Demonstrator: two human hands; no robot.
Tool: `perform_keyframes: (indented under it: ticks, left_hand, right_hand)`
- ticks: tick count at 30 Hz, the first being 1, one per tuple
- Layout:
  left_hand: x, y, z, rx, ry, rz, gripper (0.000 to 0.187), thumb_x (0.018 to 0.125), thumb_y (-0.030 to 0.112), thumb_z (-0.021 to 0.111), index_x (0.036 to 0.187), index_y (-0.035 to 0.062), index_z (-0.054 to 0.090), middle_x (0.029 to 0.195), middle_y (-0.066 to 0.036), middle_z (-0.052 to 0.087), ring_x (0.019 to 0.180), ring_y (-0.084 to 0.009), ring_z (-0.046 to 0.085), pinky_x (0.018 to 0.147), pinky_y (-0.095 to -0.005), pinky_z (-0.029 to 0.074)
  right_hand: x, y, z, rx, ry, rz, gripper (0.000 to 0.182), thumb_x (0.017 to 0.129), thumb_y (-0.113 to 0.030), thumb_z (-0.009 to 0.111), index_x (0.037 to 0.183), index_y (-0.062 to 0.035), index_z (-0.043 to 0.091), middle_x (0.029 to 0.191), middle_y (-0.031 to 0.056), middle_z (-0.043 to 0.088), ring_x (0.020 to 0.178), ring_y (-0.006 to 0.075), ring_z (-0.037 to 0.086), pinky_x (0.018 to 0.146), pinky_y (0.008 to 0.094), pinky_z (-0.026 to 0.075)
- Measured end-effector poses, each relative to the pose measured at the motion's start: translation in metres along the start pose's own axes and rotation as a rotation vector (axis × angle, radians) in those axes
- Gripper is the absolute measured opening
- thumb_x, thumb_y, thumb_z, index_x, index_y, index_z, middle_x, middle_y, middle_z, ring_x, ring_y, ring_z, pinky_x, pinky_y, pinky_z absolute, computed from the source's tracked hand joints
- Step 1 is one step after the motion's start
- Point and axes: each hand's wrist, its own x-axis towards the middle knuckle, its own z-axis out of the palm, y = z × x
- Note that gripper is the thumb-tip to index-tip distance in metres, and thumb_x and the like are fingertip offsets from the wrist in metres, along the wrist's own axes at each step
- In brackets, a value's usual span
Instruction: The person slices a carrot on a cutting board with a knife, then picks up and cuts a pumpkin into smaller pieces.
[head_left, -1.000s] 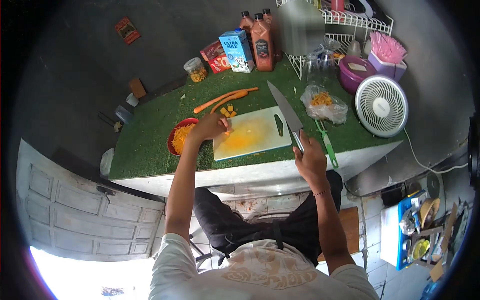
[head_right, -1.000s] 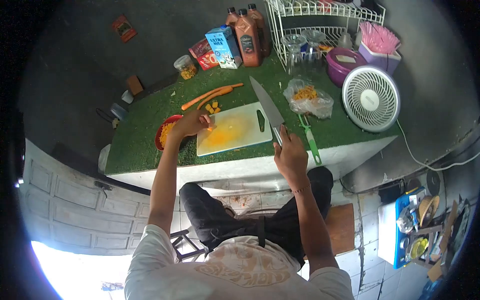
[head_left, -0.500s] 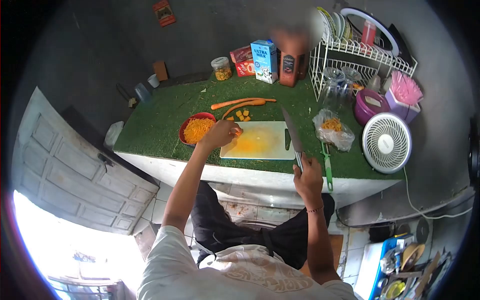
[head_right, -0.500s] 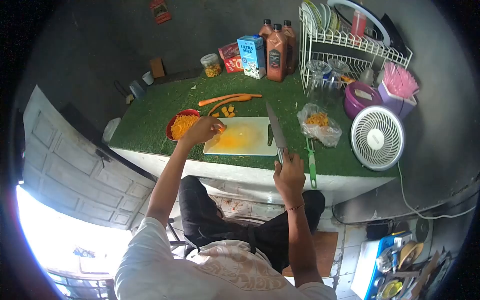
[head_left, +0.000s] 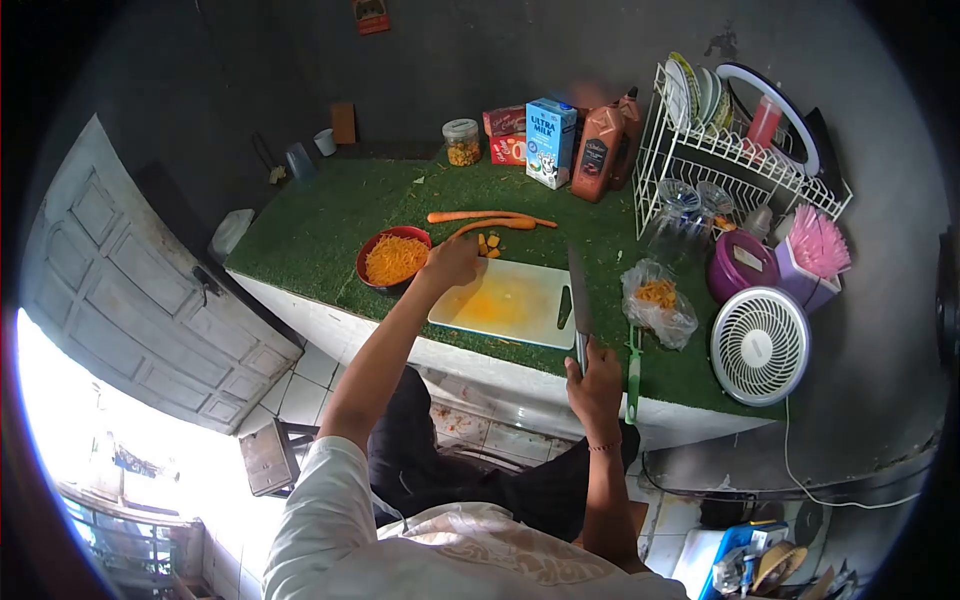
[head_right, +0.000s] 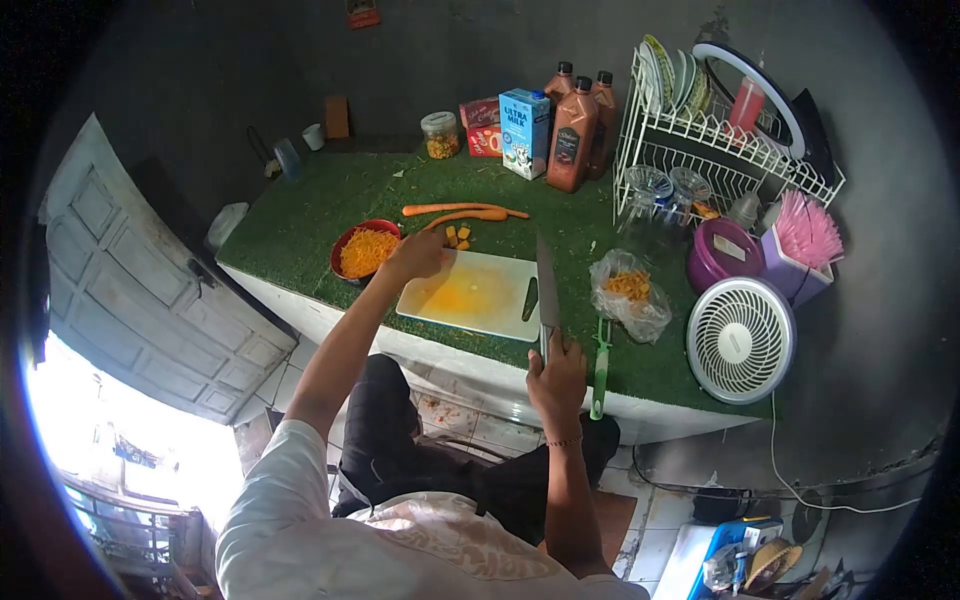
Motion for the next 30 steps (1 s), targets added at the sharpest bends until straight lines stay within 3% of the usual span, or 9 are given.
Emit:
perform_keyframes:
  ticks: [6,9,12,15,18,19,23,27,30]
  left_hand:
    - [0.021,0.004,-0.008,0.096,-0.338,-0.047,0.036,0.083,0.019,0.067,0.114,0.0013,0.069,0.117,-0.021,0.071,0.11,-0.0349,0.069,0.091,-0.0464,0.057]
    - [0.023,0.003,-0.018,0.172,-0.392,0.058,0.037,0.082,0.018,0.066,0.116,0.003,0.07,0.115,-0.019,0.072,0.11,-0.0335,0.07,0.09,-0.046,0.057]
    - [0.031,-0.003,-0.025,0.161,-0.408,0.162,0.035,0.08,0.017,0.067,0.109,-0.0021,0.069,0.104,-0.021,0.074,0.099,-0.037,0.071,0.082,-0.0463,0.056]
    - [0.029,-0.009,-0.021,0.126,-0.389,0.22,0.032,0.08,0.017,0.067,0.108,0.0018,0.07,0.101,-0.021,0.074,0.097,-0.037,0.071,0.081,-0.0459,0.057]
    - [0.015,-0.012,-0.01,0.089,-0.303,0.255,0.027,0.082,0.017,0.068,0.105,0.0032,0.068,0.095,-0.021,0.073,0.095,-0.0373,0.071,0.081,-0.0468,0.057]
    - [0.008,-0.012,-0.005,0.079,-0.276,0.279,0.027,0.083,0.018,0.068,0.105,0.0027,0.067,0.095,-0.02,0.072,0.095,-0.0376,0.071,0.081,-0.0476,0.057]
    - [-0.042,0.004,-0.001,0.0,-0.136,0.327,0.029,0.088,0.023,0.07,0.106,0.0018,0.062,0.098,-0.019,0.068,0.096,-0.0383,0.07,0.082,-0.0498,0.056]
    - [-0.074,0.006,-0.001,-0.194,-0.021,0.356,0.031,0.09,0.022,0.072,0.111,0.0017,0.062,0.103,-0.018,0.066,0.098,-0.0386,0.068,0.084,-0.048,0.056]
    - [-0.081,-0.001,0.003,-0.326,0.018,0.364,0.026,0.088,0.019,0.073,0.108,0.0024,0.066,0.103,-0.016,0.066,0.098,-0.0379,0.068,0.085,-0.0473,0.055]
  right_hand:
    - [0.004,-0.001,-0.002,0.027,-0.006,0.014,0.054,0.089,-0.021,0.074,0.135,0.0031,0.058,0.104,0.0216,0.058,0.095,0.0392,0.061,0.085,0.0478,0.051]
    - [0.005,0.0,0.0,0.058,0.001,0.019,0.055,0.089,-0.022,0.074,0.135,0.0031,0.058,0.099,0.0207,0.058,0.091,0.0383,0.061,0.082,0.0481,0.05]
    - [0.004,0.001,-0.002,0.073,-0.015,0.034,0.055,0.089,-0.023,0.075,0.137,-0.0005,0.058,0.096,0.0179,0.057,0.089,0.0364,0.059,0.079,0.0478,0.047]
    - [0.002,0.002,-0.002,0.05,-0.034,0.051,0.055,0.09,-0.023,0.073,0.14,-0.006,0.056,0.095,0.0157,0.057,0.09,0.0353,0.057,0.081,0.0472,0.046]
    - [0.002,0.004,-0.002,0.093,-0.022,0.087,0.058,0.089,-0.027,0.076,0.141,-0.0072,0.058,0.094,0.0159,0.055,0.085,0.033,0.057,0.076,0.0433,0.046]
    - [0.003,-0.006,-0.01,0.061,-0.068,0.126,0.057,0.091,-0.026,0.074,0.141,-0.0049,0.058,0.099,0.0158,0.058,0.09,0.0325,0.06,0.08,0.0417,0.048]
    - [0.002,0.002,-0.004,0.151,-0.02,0.146,0.053,0.09,-0.022,0.075,0.138,-0.0066,0.06,0.103,0.0177,0.06,0.097,0.0348,0.061,0.085,0.0438,0.048]
    - [0.003,-0.003,-0.004,0.013,0.008,0.094,0.048,0.091,-0.022,0.073,0.134,-0.0059,0.063,0.102,0.0191,0.061,0.096,0.0387,0.062,0.084,0.0448,0.049]
    - [0.008,-0.013,-0.019,0.076,-0.11,0.234,0.046,0.092,-0.023,0.072,0.133,-0.0053,0.063,0.107,0.02,0.063,0.098,0.0378,0.063,0.084,0.0444,0.05]
